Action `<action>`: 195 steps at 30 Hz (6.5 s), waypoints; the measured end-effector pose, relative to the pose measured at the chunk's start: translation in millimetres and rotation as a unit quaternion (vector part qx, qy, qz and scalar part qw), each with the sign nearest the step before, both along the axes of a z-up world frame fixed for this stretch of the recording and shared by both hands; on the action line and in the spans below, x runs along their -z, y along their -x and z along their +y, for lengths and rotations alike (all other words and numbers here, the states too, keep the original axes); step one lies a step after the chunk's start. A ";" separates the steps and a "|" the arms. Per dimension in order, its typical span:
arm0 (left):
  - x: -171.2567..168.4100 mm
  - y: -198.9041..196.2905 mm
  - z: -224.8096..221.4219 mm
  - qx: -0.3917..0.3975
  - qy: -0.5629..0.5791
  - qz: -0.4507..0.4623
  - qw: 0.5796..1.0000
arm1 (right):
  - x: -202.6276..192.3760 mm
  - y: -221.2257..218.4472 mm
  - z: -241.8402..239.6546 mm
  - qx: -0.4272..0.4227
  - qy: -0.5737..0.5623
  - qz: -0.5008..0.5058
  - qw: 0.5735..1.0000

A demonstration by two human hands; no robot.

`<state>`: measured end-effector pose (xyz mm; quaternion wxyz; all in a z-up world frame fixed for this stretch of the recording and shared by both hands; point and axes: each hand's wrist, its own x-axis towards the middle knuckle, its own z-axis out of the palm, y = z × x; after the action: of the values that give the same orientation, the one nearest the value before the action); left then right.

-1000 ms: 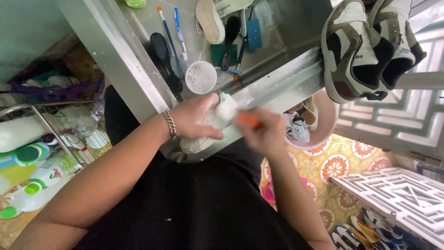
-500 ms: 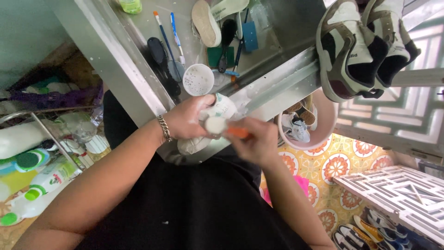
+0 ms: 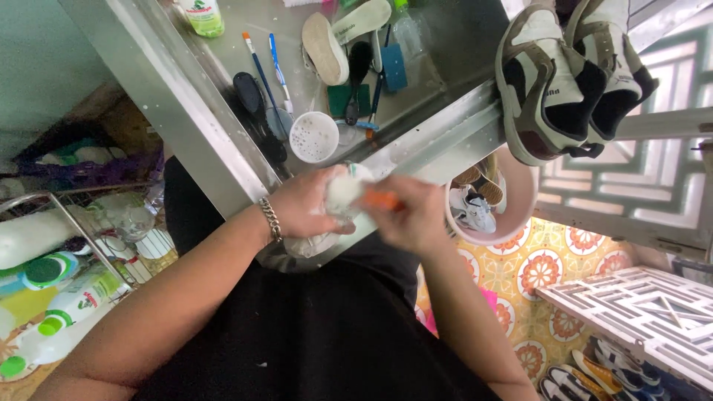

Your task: The person is cleaning white sneakers in a sink using a brush and cleaning solution.

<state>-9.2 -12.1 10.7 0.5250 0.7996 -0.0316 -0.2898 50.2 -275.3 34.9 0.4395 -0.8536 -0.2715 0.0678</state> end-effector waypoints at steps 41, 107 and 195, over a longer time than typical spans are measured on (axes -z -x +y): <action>66.6 67.8 23.8 -0.056 -0.002 -0.393 0.918 | 1.5 36.5 21.7 -0.066 -0.061 0.042 0.995; 269.2 -68.9 -38.4 -0.124 -0.317 -0.387 0.857 | 21.4 -33.1 20.8 0.049 0.301 -0.283 0.909; 117.4 -51.0 -16.3 -0.367 0.068 -0.037 0.927 | 36.5 34.2 32.7 0.098 0.228 -0.130 0.960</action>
<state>41.8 -28.3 -106.7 0.6465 0.7277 0.2249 -0.0443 16.0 -242.5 -1.6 0.1984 -0.9551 -0.2186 -0.0267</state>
